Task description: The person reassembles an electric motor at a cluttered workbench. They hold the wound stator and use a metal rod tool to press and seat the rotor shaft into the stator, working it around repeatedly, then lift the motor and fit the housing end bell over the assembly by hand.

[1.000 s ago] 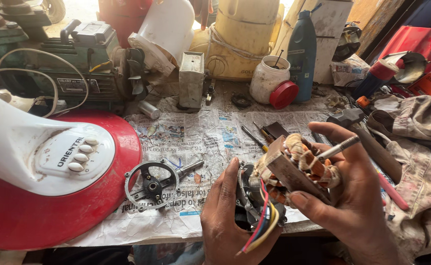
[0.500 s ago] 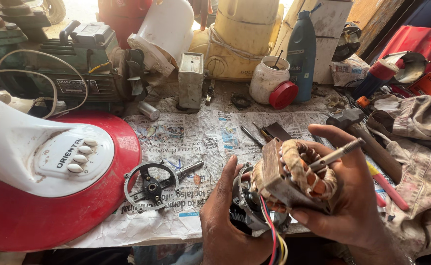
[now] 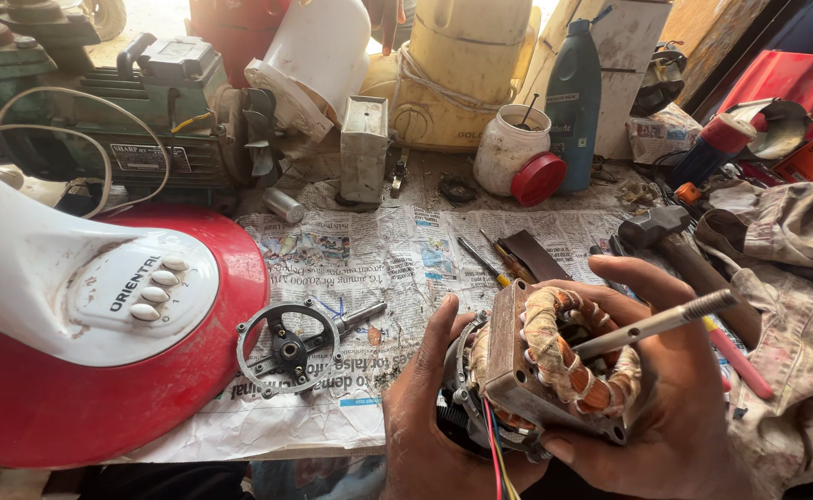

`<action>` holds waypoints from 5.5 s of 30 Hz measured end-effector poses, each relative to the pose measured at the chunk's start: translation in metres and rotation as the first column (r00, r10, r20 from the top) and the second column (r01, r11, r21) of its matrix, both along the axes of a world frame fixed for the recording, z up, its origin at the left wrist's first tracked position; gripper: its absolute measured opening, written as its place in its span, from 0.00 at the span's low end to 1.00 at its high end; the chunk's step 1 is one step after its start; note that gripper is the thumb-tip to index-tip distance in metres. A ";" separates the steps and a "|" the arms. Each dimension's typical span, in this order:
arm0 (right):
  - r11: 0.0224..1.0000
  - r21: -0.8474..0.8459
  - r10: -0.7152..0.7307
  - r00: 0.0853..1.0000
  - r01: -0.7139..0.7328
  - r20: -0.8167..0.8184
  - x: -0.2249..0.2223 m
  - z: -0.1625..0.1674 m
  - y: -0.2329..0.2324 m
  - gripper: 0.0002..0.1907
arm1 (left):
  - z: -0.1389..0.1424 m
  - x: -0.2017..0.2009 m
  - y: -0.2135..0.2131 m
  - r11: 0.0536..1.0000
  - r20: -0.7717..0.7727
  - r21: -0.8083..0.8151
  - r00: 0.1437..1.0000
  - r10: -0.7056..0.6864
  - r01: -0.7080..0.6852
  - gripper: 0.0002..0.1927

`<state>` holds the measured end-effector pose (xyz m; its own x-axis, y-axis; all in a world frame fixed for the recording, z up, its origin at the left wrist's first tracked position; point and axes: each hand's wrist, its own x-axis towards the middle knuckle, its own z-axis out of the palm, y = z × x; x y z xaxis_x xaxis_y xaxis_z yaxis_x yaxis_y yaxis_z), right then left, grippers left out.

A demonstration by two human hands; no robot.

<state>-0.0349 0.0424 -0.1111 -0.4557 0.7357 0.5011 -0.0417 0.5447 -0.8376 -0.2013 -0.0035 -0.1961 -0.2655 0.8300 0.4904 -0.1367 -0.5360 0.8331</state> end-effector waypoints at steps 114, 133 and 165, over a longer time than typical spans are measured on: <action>0.997 -0.062 -0.039 0.995 0.045 0.094 0.065 -0.001 0.057 0.63 | 0.043 0.056 0.042 0.986 -0.238 -0.159 0.968 -0.081 0.044 0.60; 0.944 -0.260 0.211 0.977 -0.202 0.009 0.098 0.052 0.073 0.65 | 0.117 0.024 0.075 0.692 -0.002 -0.342 0.736 -0.677 0.636 0.56; 1.000 -0.010 -0.025 0.995 0.026 0.095 0.013 0.011 0.016 0.65 | 0.090 -0.037 0.049 0.906 0.118 -0.116 0.912 -0.394 0.407 0.50</action>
